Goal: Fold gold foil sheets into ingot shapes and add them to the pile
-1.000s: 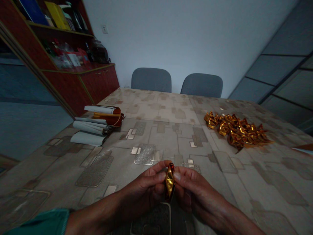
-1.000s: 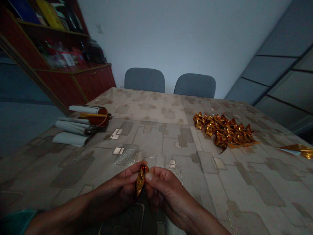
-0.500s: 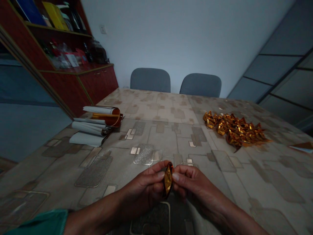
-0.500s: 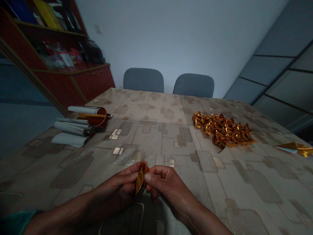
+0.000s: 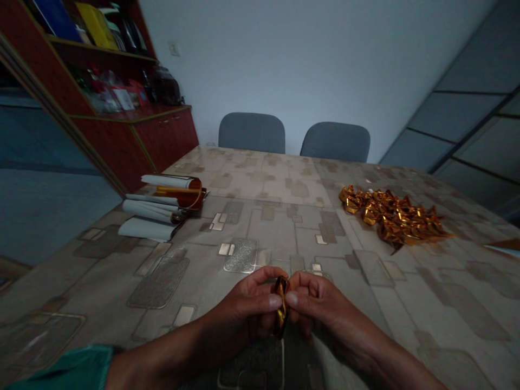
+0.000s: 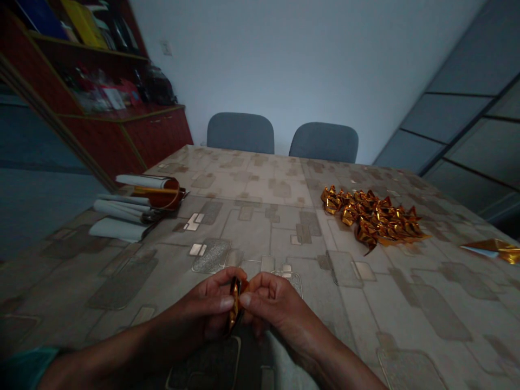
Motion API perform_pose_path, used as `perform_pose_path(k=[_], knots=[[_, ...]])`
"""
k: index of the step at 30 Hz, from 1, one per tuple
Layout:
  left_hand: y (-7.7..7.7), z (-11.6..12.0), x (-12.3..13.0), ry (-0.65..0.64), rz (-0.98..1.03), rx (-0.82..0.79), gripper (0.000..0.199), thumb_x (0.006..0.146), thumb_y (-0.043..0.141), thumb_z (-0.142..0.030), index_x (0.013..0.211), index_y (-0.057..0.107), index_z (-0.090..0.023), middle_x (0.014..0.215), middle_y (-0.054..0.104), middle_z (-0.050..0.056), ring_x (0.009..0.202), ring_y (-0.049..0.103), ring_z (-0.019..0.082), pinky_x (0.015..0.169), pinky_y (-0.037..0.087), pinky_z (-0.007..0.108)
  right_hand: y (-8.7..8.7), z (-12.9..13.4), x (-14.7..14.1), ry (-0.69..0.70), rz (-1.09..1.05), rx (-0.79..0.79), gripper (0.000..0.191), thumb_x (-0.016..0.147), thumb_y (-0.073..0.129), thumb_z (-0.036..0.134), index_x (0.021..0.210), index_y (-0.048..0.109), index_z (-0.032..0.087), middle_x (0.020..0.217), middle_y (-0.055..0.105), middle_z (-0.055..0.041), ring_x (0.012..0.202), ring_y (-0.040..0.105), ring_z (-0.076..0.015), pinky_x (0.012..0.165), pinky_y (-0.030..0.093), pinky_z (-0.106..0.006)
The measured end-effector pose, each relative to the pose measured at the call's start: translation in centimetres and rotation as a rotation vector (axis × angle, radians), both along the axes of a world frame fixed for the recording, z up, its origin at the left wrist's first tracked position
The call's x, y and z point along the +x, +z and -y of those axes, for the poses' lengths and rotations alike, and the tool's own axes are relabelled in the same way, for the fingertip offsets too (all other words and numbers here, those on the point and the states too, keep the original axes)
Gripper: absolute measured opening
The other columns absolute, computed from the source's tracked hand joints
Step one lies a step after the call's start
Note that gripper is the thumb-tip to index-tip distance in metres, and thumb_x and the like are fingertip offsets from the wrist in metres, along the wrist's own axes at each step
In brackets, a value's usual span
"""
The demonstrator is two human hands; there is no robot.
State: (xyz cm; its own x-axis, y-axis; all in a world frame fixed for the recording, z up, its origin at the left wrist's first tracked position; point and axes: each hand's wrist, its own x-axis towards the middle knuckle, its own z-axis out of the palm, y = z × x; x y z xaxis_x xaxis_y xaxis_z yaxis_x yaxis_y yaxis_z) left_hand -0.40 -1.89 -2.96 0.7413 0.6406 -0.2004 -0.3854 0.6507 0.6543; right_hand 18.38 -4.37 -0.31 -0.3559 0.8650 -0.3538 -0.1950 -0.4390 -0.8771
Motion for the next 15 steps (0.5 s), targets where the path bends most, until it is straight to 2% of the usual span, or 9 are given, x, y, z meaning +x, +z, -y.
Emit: perform_pose_path(k=[4, 6, 12, 15], knots=[[0.21, 0.02, 0.07, -0.003, -0.017, -0.007, 0.04, 0.081, 0.081, -0.029, 0.113, 0.059, -0.021, 0.086, 0.066, 0.003, 0.06, 0.054, 0.009, 0.059, 0.038, 0.023, 0.06, -0.06, -0.02, -0.009, -0.017, 0.044, 0.046, 0.072, 0.086, 0.052, 0.087, 0.059, 0.018, 0.061, 0.059, 0.0044, 0.048, 0.047, -0.0076, 0.045, 0.035, -0.02], [0.36, 0.08, 0.11, 0.004, -0.022, 0.001, 0.038, 0.08, 0.08, -0.03, 0.111, 0.06, -0.021, 0.082, 0.064, 0.002, 0.059, 0.054, 0.009, 0.057, 0.037, 0.022, 0.16, -0.05, -0.04, -0.019, -0.009, 0.068, 0.045, 0.072, 0.087, 0.051, 0.085, 0.06, 0.018, 0.062, 0.056, 0.0048, 0.051, 0.045, -0.0078, 0.047, 0.034, -0.02], [0.33, 0.27, 0.34, 0.069, -0.083, 0.074, 0.032, 0.082, 0.078, -0.034, 0.104, 0.06, -0.019, 0.066, 0.059, -0.004, 0.041, 0.037, 0.003, 0.042, 0.025, 0.018, 0.19, 0.01, -0.2, -0.034, -0.028, 0.066, 0.042, 0.07, 0.089, 0.046, 0.08, 0.063, 0.015, 0.072, 0.059, 0.0005, 0.064, 0.049, -0.0102, 0.058, 0.039, -0.021], [0.32, 0.34, 0.4, 0.1, -0.118, 0.099, 0.036, 0.08, 0.079, -0.037, 0.103, 0.059, -0.019, 0.069, 0.059, -0.004, 0.041, 0.039, 0.003, 0.04, 0.024, 0.018, -0.12, 0.03, -0.19, -0.028, -0.059, 0.028, 0.042, 0.071, 0.089, 0.045, 0.083, 0.063, 0.014, 0.071, 0.06, 0.001, 0.062, 0.05, -0.0094, 0.057, 0.039, -0.021]])
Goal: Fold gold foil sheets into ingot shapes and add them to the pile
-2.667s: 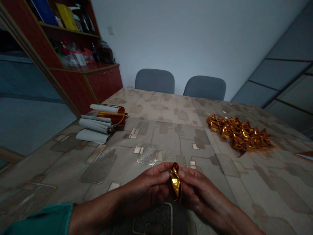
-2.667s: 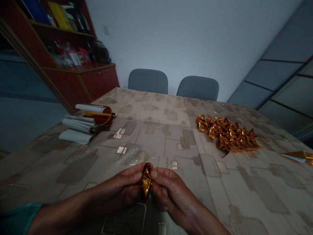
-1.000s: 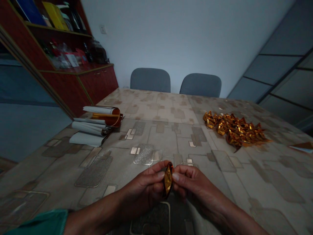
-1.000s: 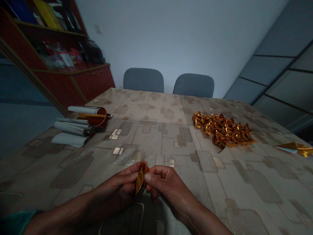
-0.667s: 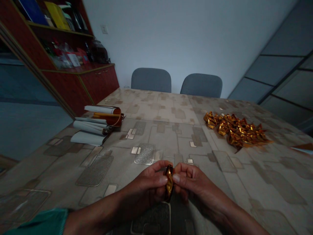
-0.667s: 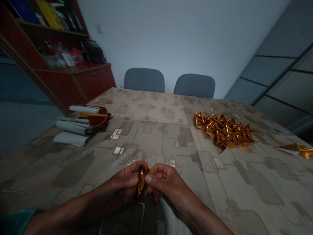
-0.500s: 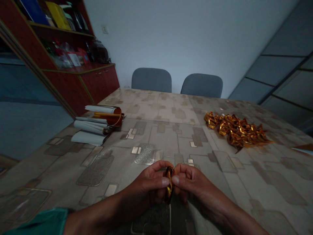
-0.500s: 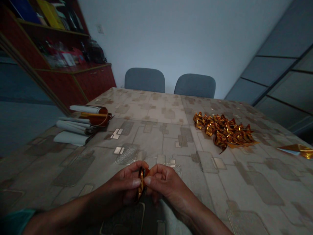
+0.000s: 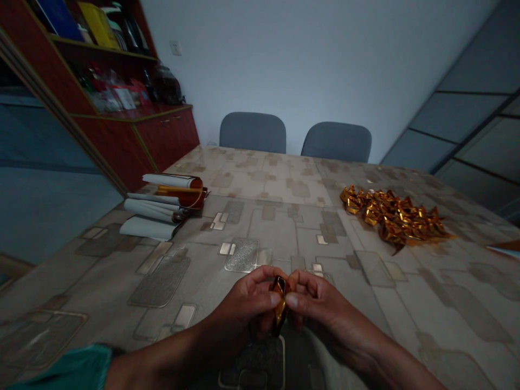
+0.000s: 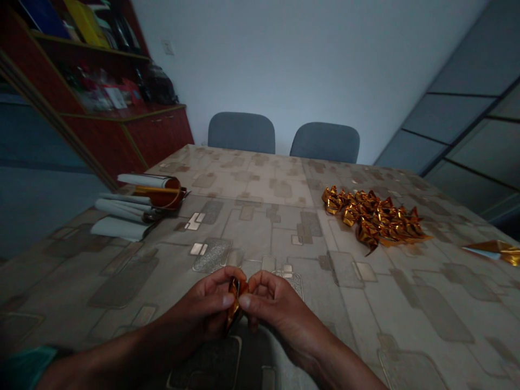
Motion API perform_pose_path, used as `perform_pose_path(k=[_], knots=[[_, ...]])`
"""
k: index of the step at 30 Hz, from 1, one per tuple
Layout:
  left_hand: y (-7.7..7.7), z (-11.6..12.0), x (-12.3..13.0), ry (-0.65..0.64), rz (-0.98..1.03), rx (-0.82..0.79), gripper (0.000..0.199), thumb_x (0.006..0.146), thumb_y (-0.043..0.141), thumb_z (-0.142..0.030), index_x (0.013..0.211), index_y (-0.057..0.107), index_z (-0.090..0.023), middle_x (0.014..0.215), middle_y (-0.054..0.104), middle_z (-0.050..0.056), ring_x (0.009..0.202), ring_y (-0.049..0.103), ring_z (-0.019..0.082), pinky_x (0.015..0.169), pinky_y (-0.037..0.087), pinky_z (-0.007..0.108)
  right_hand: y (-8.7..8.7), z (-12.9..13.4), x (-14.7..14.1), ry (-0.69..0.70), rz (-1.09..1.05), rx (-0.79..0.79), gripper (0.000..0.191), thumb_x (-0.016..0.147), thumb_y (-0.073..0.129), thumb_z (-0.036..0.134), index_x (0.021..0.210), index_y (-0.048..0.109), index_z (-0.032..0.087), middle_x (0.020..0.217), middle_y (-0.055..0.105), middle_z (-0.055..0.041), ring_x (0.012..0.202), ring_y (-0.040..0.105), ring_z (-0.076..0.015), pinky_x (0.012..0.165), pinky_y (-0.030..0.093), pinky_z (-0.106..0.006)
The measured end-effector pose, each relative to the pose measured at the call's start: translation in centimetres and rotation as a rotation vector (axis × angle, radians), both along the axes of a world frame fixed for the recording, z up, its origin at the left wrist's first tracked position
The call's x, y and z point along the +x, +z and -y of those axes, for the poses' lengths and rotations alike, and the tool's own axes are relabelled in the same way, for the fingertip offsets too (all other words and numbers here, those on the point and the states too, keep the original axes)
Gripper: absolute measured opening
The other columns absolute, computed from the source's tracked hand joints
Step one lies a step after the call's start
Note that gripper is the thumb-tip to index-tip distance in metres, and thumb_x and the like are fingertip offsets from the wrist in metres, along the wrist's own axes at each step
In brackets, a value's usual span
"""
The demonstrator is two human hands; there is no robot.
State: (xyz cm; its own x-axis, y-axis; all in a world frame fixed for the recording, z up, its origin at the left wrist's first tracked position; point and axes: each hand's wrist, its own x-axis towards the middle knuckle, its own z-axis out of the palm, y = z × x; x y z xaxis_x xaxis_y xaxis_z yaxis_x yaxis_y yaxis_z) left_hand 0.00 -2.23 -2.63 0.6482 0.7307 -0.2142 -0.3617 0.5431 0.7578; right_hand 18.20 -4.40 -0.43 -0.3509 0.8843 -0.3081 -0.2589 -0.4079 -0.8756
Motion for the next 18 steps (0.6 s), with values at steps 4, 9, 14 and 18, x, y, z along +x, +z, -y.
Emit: perform_pose_path(k=[4, 9, 14, 18], knots=[[0.09, 0.08, 0.02, 0.007, -0.023, -0.014, 0.041, 0.079, 0.08, -0.039, 0.106, 0.058, -0.018, 0.074, 0.061, -0.003, 0.043, 0.042, 0.004, 0.04, 0.026, 0.017, -0.27, 0.03, 0.1, -0.002, -0.062, -0.049, 0.044, 0.068, 0.092, 0.043, 0.085, 0.063, 0.015, 0.068, 0.06, 0.003, 0.057, 0.051, -0.0081, 0.054, 0.039, -0.02], [-0.04, 0.12, 0.0, -0.006, -0.023, -0.008, 0.042, 0.082, 0.078, -0.04, 0.111, 0.056, -0.018, 0.075, 0.065, 0.0, 0.046, 0.046, 0.005, 0.042, 0.028, 0.018, -0.35, -0.04, 0.11, -0.013, -0.093, -0.067, 0.04, 0.07, 0.092, 0.04, 0.084, 0.064, 0.016, 0.068, 0.063, 0.002, 0.056, 0.052, -0.0076, 0.055, 0.041, -0.019], [0.03, 0.0, -0.16, -0.002, 0.012, -0.088, 0.043, 0.081, 0.08, -0.037, 0.113, 0.057, -0.019, 0.076, 0.065, 0.0, 0.049, 0.049, 0.005, 0.046, 0.031, 0.017, -0.4, -0.08, 0.24, -0.03, -0.124, -0.076, 0.034, 0.073, 0.09, 0.037, 0.084, 0.065, 0.017, 0.068, 0.064, 0.0023, 0.056, 0.054, -0.0076, 0.055, 0.043, -0.019], [0.2, -0.24, -0.36, 0.001, 0.021, -0.159, 0.042, 0.083, 0.08, -0.039, 0.114, 0.06, -0.019, 0.082, 0.068, 0.003, 0.058, 0.061, 0.009, 0.053, 0.04, 0.018, -0.41, -0.05, 0.4, -0.051, -0.142, -0.113, 0.035, 0.072, 0.091, 0.034, 0.088, 0.066, 0.017, 0.074, 0.065, 0.002, 0.058, 0.054, -0.0071, 0.055, 0.044, -0.018]])
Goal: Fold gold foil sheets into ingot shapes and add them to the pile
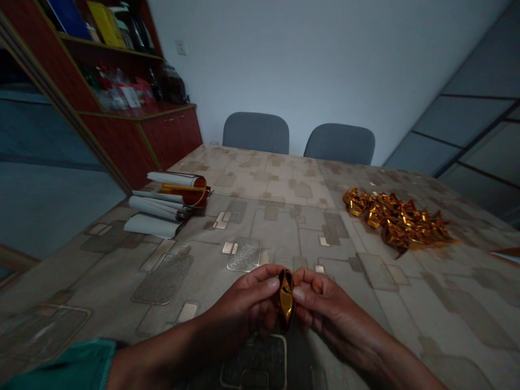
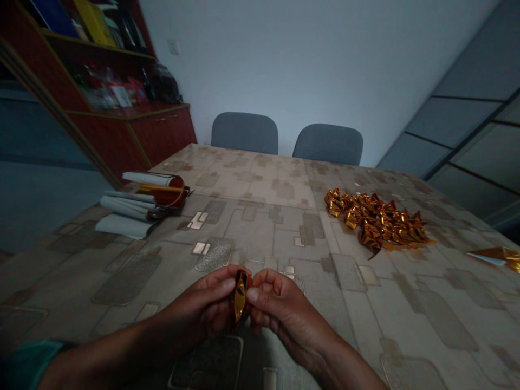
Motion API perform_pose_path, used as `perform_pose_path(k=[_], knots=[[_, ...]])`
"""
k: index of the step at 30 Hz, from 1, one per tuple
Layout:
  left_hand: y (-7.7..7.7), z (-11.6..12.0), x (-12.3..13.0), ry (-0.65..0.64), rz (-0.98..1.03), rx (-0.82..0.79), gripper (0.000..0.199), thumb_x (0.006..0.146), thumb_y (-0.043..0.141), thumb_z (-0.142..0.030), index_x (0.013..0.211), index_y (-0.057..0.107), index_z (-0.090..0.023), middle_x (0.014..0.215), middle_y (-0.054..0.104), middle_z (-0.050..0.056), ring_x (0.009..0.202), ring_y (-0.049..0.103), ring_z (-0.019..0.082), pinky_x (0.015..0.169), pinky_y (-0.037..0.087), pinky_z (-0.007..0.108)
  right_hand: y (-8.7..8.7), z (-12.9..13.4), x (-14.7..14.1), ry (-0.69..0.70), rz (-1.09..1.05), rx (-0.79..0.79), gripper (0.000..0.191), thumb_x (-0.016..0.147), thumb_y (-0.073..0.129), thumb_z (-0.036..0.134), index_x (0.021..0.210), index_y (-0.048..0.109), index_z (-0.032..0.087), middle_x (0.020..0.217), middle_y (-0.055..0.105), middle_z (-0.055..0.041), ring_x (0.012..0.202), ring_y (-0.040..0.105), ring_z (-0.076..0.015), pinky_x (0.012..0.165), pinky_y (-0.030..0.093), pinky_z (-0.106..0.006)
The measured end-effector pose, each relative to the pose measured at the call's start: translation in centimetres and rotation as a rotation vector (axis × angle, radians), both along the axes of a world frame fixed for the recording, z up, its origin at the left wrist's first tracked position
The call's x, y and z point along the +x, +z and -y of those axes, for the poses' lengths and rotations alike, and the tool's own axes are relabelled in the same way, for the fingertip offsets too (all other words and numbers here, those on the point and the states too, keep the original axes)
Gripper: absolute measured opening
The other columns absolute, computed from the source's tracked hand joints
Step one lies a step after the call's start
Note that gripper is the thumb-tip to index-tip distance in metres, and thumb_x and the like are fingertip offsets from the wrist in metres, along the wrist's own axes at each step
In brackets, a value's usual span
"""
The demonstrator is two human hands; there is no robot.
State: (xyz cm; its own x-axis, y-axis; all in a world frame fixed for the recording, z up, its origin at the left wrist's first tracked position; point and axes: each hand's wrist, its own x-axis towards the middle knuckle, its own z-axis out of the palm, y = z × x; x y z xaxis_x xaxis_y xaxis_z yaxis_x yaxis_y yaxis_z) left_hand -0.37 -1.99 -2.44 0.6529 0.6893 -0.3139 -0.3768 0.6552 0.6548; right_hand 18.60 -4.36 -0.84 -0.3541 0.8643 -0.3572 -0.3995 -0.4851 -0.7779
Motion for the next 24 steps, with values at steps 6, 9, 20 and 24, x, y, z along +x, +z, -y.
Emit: perform_pose_path(k=[6, 9, 20, 24], knots=[[-0.54, -0.32, -0.22, -0.014, 0.007, 0.003, 0.044, 0.081, 0.083, -0.035, 0.115, 0.061, -0.019, 0.09, 0.071, 0.005, 0.069, 0.069, 0.013, 0.063, 0.047, 0.02, 0.0, -0.09, -0.08, -0.009, 0.021, 0.025, 0.038, 0.072, 0.091, 0.036, 0.089, 0.064, 0.016, 0.071, 0.062, 0.0031, 0.057, 0.053, -0.0061, 0.053, 0.043, -0.016], [-0.7, -0.29, -0.25, -0.025, -0.003, -0.008, 0.044, 0.082, 0.082, -0.035, 0.117, 0.06, -0.019, 0.092, 0.072, 0.007, 0.071, 0.07, 0.013, 0.063, 0.046, 0.02, 0.02, -0.09, -0.19, -0.007, 0.038, 0.031, 0.04, 0.071, 0.091, 0.038, 0.089, 0.062, 0.017, 0.069, 0.061, 0.0038, 0.055, 0.051, -0.0062, 0.052, 0.041, -0.017], [-0.13, -0.35, -0.06, 0.03, 0.043, -0.036, 0.045, 0.082, 0.083, -0.03, 0.121, 0.061, -0.018, 0.099, 0.071, 0.007, 0.071, 0.067, 0.01, 0.066, 0.047, 0.019, 0.41, 0.18, -0.33, 0.04, 0.219, 0.358, 0.031, 0.088, 0.072, 0.05, 0.092, 0.06, 0.021, 0.074, 0.057, 0.0019, 0.064, 0.049, -0.0116, 0.059, 0.039, -0.025], [0.09, -0.44, 0.02, 0.098, 0.052, -0.018, 0.038, 0.084, 0.082, -0.028, 0.114, 0.061, -0.018, 0.089, 0.068, 0.003, 0.067, 0.063, 0.007, 0.062, 0.044, 0.016, 0.59, 0.28, -0.29, 0.076, 0.265, 0.378, 0.038, 0.082, 0.078, 0.048, 0.102, 0.059, 0.022, 0.075, 0.056, 0.0028, 0.064, 0.047, -0.012, 0.059, 0.036, -0.026]])
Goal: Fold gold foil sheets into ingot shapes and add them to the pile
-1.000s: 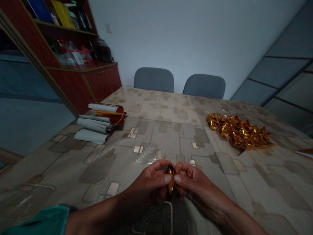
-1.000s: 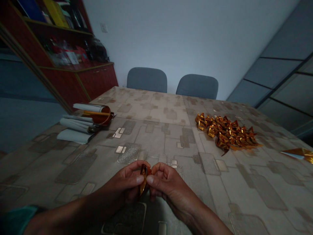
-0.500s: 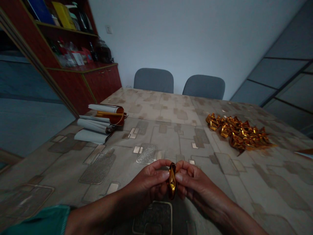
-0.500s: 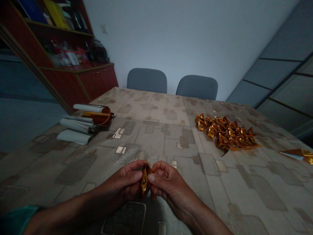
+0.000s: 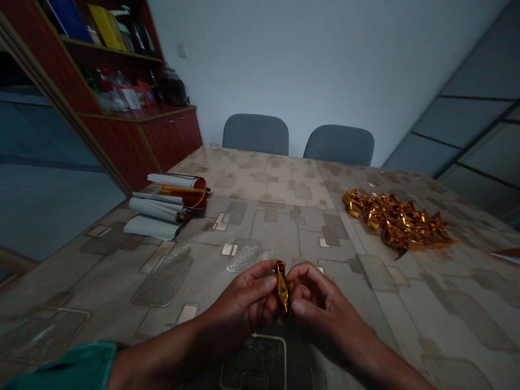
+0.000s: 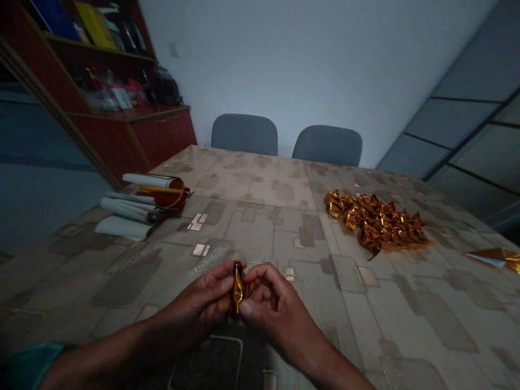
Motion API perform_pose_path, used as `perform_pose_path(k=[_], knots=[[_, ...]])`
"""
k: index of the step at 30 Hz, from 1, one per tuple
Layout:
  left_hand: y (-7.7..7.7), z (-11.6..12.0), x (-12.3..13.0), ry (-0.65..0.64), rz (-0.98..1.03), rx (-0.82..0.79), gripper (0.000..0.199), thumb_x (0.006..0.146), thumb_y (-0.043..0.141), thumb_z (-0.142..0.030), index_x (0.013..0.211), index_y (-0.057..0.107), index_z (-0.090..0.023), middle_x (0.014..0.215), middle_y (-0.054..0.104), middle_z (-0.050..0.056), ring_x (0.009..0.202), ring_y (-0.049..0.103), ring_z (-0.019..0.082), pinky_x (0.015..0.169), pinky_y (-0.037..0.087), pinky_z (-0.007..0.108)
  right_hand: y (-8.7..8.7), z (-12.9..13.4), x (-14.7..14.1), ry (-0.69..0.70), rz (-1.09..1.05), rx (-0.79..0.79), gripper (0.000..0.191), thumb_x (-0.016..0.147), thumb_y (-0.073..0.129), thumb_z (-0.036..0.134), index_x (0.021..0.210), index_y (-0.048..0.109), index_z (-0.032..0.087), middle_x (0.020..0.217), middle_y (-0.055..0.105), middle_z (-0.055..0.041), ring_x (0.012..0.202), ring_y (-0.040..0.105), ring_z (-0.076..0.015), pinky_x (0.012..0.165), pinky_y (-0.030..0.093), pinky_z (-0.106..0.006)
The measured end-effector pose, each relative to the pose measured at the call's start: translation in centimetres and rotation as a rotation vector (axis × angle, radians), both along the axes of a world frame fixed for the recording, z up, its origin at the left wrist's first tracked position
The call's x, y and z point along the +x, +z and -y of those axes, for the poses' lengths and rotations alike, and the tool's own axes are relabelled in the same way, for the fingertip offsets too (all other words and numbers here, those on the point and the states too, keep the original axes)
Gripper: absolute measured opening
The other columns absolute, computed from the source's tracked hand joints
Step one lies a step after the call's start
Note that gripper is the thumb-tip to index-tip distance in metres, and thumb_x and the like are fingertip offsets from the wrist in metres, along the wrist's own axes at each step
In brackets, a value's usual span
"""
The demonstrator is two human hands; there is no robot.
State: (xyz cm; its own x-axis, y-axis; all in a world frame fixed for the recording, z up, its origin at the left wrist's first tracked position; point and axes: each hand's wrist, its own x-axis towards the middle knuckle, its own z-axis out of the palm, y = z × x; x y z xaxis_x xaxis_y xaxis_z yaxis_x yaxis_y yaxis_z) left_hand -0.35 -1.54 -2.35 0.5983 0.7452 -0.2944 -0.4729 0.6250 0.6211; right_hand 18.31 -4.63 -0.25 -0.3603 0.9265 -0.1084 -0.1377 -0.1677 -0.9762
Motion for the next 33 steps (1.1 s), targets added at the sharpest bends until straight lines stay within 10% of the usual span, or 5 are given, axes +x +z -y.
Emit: perform_pose_path(k=[4, 16, 22, 33], knots=[[0.0, -0.1, 0.0, 0.057, -0.017, 0.024, 0.043, 0.082, 0.083, -0.029, 0.114, 0.057, -0.02, 0.083, 0.067, 0.0, 0.06, 0.059, 0.005, 0.059, 0.044, 0.015, 0.0, 0.1, -0.4, -0.036, 0.143, 0.05, 0.052, 0.067, 0.087, 0.029, 0.109, 0.057, 0.023, 0.076, 0.057, 0.0039, 0.067, 0.051, -0.0138, 0.062, 0.04, -0.027], [-0.1, -0.4, -0.1, 0.088, -0.32, 0.355, 0.04, 0.079, 0.082, -0.047, 0.094, 0.059, -0.018, 0.063, 0.061, -0.004, 0.048, 0.052, 0.007, 0.046, 0.039, 0.017, 1.0, 0.3, 0.0, -0.081, 0.312, 0.225, 0.025, 0.101, 0.051, 0.044, 0.105, 0.062, 0.022, 0.078, 0.061, -0.0016, 0.07, 0.055, -0.0175, 0.063, 0.04, -0.031], [0.2, -0.5, 0.0, 0.105, -0.296, 0.363, 0.041, 0.077, 0.083, -0.045, 0.093, 0.058, -0.017, 0.09, 0.071, 0.006, 0.072, 0.068, 0.015, 0.054, 0.05, 0.021, 0.5, 0.4, 0.1, -0.168, 0.44, 0.335, 0.033, 0.099, 0.055, 0.035, 0.131, 0.05, 0.027, 0.08, 0.061, 0.0007, 0.067, 0.055, -0.0169, 0.06, 0.041, -0.03], [-0.1, -0.4, 0.0, 0.118, -0.296, 0.299, 0.038, 0.077, 0.085, -0.042, 0.093, 0.062, -0.016, 0.082, 0.07, 0.003, 0.074, 0.068, 0.015, 0.066, 0.055, 0.025, 1.2, -0.3, 0.4, -0.217, 0.535, 0.66, 0.012, 0.091, 0.065, 0.017, 0.098, 0.067, 0.027, 0.103, 0.066, -0.0063, 0.096, 0.064, -0.0234, 0.079, 0.05, -0.036]])
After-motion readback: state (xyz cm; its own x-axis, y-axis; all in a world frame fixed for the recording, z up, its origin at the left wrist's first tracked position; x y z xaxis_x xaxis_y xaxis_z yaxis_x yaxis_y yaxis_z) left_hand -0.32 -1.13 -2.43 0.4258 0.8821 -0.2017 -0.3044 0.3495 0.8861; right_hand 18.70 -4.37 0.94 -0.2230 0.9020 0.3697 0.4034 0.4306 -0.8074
